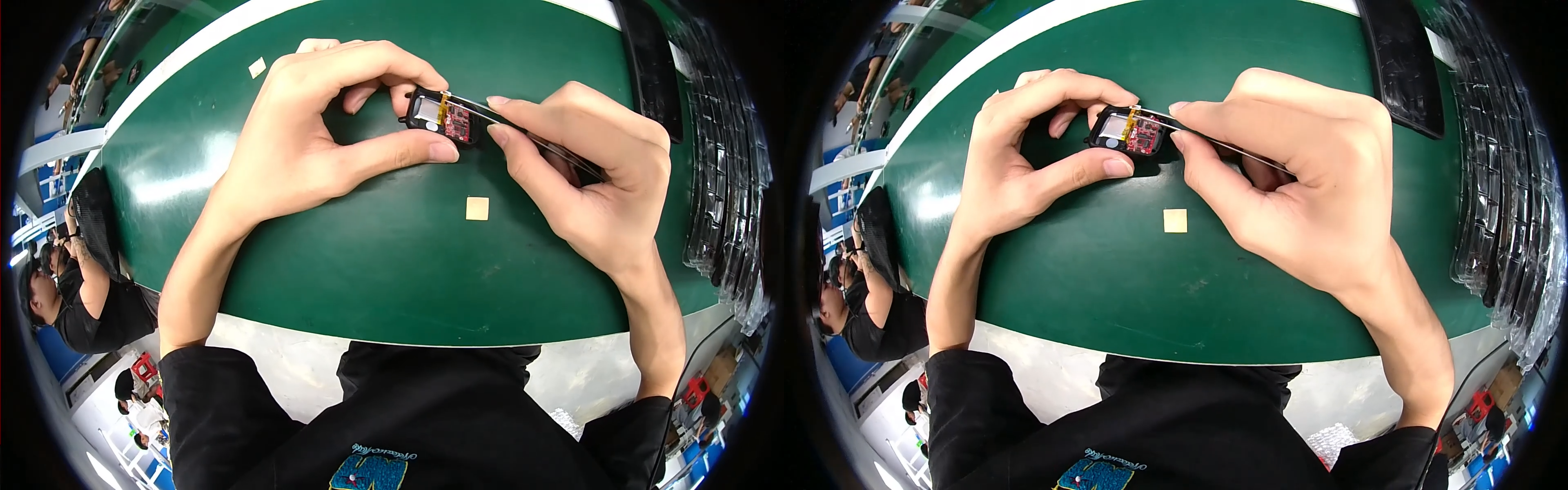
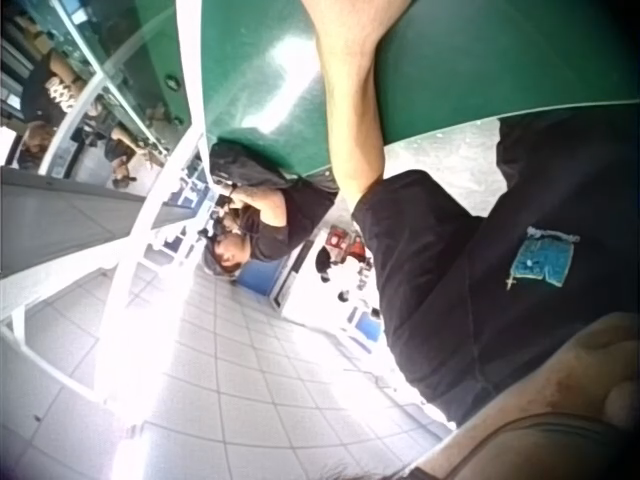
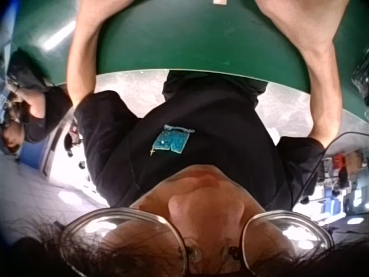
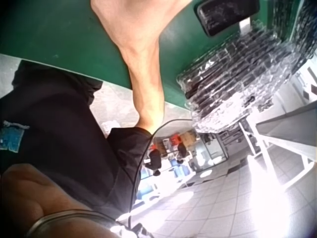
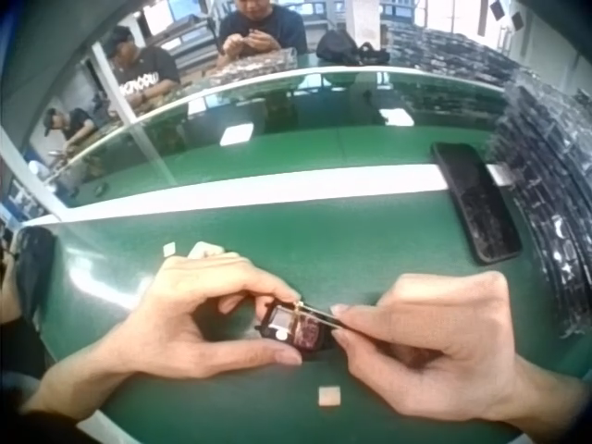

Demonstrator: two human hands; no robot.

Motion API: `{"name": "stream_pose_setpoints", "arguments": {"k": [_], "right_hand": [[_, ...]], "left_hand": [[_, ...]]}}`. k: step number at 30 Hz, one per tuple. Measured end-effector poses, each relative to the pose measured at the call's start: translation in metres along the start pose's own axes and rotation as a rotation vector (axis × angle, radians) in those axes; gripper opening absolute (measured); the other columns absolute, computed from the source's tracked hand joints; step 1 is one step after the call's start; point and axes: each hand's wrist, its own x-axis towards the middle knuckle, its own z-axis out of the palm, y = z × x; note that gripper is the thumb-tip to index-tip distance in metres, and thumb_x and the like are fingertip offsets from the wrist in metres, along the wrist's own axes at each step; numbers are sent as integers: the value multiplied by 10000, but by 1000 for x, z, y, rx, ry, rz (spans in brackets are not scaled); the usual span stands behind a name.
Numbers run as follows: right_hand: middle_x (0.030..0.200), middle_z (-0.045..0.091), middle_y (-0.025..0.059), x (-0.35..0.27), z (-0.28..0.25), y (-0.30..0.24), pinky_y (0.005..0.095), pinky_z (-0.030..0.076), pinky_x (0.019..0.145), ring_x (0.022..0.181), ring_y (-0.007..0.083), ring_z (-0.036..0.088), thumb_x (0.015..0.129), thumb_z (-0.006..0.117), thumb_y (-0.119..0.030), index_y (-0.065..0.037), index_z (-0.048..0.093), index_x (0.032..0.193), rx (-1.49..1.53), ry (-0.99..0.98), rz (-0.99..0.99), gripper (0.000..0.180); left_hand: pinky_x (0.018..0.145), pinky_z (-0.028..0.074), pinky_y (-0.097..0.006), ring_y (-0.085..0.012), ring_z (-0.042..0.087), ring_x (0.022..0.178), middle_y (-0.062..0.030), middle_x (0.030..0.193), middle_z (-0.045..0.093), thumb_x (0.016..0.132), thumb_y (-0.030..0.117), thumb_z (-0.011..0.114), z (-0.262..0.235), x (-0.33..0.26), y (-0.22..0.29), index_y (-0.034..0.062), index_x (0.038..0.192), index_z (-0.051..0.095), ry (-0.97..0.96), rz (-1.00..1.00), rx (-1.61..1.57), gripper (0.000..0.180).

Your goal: Assembling and inspecting internal components of a smartwatch at a factory assembly line.

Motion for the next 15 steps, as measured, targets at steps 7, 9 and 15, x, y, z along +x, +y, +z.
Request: {"name": "stream_pose_setpoints", "arguments": {"k": [7,9,15], "right_hand": [[700,617,4,0,2,0,254,329,511,553,43,475,820,850,106,14,863,1070,-80,12,-46,267],[701,615,5,0,2,0,255,328,511,554,42,474,819,851,105,13,863,1071,-92,14,-41,269],[710,631,16,1,5,2,256,332,516,561,53,486,850,847,96,20,861,1073,-95,20,-63,237]], "left_hand": [[721,414,-286,-118,575,837,-7,1035,804,729,113,987,-1,-1,0,54,1161,833,5,-21,9,462],[722,414,-286,-120,568,832,-6,1034,803,727,111,987,-1,-1,-1,55,1161,833,5,-12,11,464],[741,417,-293,-138,508,802,-3,1000,777,695,103,987,-3,-1,-3,54,1169,834,-18,-1,-1,501]]}}
